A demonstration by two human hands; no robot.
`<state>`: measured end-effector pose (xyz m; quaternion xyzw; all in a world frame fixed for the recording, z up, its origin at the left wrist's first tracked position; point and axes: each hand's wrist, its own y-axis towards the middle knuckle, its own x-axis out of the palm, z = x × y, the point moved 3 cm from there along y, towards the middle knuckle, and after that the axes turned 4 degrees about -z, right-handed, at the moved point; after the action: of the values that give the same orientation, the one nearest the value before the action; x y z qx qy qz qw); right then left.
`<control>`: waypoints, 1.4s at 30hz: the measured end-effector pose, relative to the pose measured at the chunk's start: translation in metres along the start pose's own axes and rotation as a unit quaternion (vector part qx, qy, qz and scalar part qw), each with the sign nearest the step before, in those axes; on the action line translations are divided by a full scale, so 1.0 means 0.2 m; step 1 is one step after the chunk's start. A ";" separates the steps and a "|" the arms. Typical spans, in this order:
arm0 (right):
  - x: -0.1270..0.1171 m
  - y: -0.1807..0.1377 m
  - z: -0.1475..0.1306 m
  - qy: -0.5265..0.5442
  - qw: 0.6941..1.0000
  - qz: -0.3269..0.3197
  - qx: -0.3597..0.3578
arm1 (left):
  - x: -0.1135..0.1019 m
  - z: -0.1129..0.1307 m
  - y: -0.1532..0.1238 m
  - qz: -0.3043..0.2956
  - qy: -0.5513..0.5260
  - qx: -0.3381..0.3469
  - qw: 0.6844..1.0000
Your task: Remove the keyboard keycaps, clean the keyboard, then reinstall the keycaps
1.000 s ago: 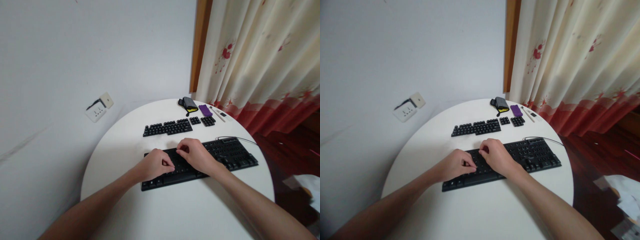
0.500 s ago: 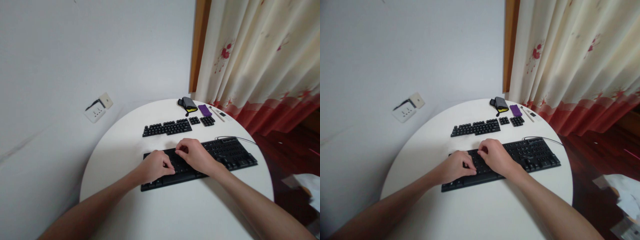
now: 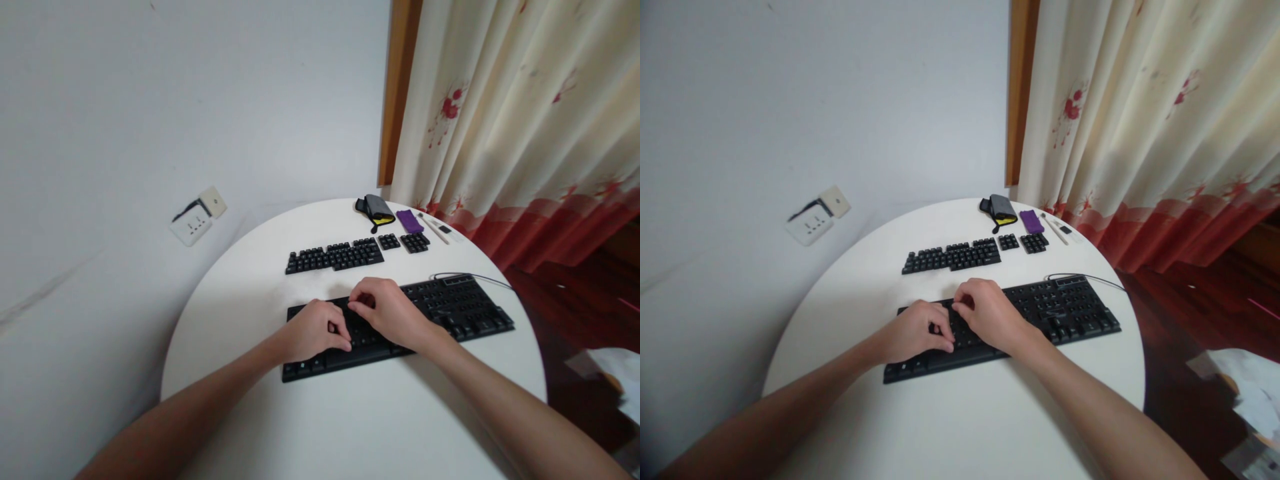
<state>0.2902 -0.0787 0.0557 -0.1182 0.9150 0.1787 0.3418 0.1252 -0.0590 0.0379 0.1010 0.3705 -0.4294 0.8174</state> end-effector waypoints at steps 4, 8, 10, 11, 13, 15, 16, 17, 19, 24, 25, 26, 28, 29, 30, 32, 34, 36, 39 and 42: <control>0.00 0.00 0.00 0.002 1.000 0.001 -0.005 | 0.00 0.00 0.01 -0.014 0.010 0.062 0.998; 0.01 0.00 0.01 0.003 1.000 0.001 -0.003 | -0.03 0.01 -0.01 -0.020 0.034 0.098 0.994; 0.01 0.00 0.01 0.005 1.000 0.000 -0.005 | -0.04 0.02 -0.02 -0.015 0.053 0.100 0.993; 0.01 0.00 0.01 0.006 1.000 -0.001 -0.006 | -0.05 0.02 -0.02 -0.014 0.059 0.098 0.993; 0.01 0.00 0.00 0.006 1.000 -0.002 -0.005 | -0.05 0.02 -0.03 -0.010 0.053 0.086 0.995; 0.00 0.00 0.00 0.006 1.000 -0.004 -0.004 | -0.05 0.01 -0.02 -0.008 0.030 0.061 0.998; 0.00 0.00 0.00 0.006 1.000 -0.003 -0.005 | -0.05 0.00 -0.02 -0.009 0.018 0.046 0.999; 0.00 0.00 0.00 0.007 1.000 -0.002 -0.006 | -0.04 0.00 -0.02 -0.008 0.007 0.032 0.999; 0.00 0.00 0.00 0.006 1.000 -0.001 -0.008 | -0.04 -0.01 -0.02 -0.005 -0.004 0.015 1.000; 0.00 0.00 0.00 0.001 1.000 -0.003 -0.004 | -0.03 0.00 -0.03 0.009 0.027 0.026 0.999; 0.00 0.00 0.00 -0.001 1.000 -0.005 -0.004 | -0.03 0.01 -0.03 0.010 0.042 0.030 0.999; 0.00 0.00 0.00 -0.001 1.000 -0.005 -0.004 | -0.03 0.01 -0.03 0.010 0.058 0.033 0.998; 0.00 0.00 0.00 0.000 1.000 -0.007 -0.004 | -0.03 0.02 -0.03 0.006 0.092 0.035 0.995; 0.00 0.00 0.00 0.001 1.000 -0.008 -0.004 | -0.03 0.03 -0.04 0.003 0.110 0.034 0.993; 0.00 0.00 0.01 0.002 1.000 -0.007 -0.004 | -0.03 0.03 -0.04 0.000 0.127 0.033 0.991; 0.01 0.00 0.01 0.003 1.000 -0.006 -0.005 | -0.03 0.04 -0.04 -0.002 0.156 0.032 0.987; 0.01 0.00 0.01 0.003 1.000 -0.005 -0.005 | -0.02 0.05 -0.04 -0.002 0.176 0.035 0.984; 0.00 0.00 0.01 0.001 1.000 -0.008 -0.003 | -0.01 0.05 -0.04 -0.003 0.177 0.040 0.983; 0.00 -0.01 0.01 0.007 0.999 -0.042 0.003 | -0.01 0.04 -0.04 -0.005 0.159 0.035 0.987; 0.01 -0.02 0.02 0.020 0.996 -0.081 0.013 | -0.01 0.02 -0.03 0.011 0.144 0.013 0.989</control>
<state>0.2923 -0.0805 0.0517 -0.1908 0.9113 0.1358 0.3387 0.1215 -0.0643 0.0437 0.1767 0.4772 -0.4059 0.7592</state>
